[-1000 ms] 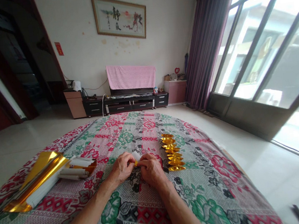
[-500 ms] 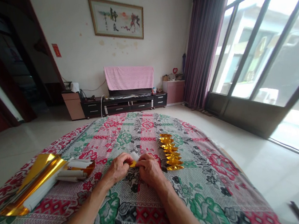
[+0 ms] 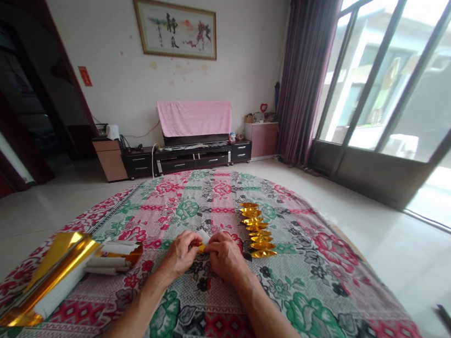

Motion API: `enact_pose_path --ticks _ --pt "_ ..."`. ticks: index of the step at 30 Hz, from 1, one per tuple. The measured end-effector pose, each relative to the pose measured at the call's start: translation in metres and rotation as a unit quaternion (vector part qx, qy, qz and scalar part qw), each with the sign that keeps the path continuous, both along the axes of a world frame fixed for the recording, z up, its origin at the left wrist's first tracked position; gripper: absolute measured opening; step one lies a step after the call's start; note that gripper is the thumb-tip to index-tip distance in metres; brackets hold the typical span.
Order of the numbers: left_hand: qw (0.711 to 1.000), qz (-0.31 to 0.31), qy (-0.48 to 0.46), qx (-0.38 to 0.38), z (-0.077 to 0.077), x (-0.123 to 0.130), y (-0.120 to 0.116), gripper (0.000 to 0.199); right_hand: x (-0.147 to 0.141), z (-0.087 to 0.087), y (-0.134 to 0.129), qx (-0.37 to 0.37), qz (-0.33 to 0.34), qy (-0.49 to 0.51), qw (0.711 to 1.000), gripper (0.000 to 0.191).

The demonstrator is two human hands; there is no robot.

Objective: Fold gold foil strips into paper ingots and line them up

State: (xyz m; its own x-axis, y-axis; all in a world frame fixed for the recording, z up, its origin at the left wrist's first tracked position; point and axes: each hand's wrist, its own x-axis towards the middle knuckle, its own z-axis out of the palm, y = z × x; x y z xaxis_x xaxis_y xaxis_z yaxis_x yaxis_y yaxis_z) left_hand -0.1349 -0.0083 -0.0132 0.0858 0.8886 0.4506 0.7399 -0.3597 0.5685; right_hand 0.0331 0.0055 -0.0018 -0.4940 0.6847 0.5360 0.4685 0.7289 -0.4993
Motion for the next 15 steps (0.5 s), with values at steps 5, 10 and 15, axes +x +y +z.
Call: enact_pose_path --ticks 5,10,15 --pt "1.000 -0.002 0.013 0.007 -0.0002 -0.0023 -0.0001 0.026 0.0005 0.0039 -0.0042 0.013 0.010 -0.020 1.000 0.043" --pt "1.000 -0.003 0.007 -0.004 0.0012 -0.0017 0.0001 0.027 -0.0008 0.0044 -0.0060 0.020 0.018 -0.044 0.999 0.047" --pt "0.999 -0.017 -0.022 -0.018 0.0056 -0.0044 -0.0047 0.033 -0.0017 0.0044 -0.0062 0.008 -0.002 -0.033 0.999 0.043"
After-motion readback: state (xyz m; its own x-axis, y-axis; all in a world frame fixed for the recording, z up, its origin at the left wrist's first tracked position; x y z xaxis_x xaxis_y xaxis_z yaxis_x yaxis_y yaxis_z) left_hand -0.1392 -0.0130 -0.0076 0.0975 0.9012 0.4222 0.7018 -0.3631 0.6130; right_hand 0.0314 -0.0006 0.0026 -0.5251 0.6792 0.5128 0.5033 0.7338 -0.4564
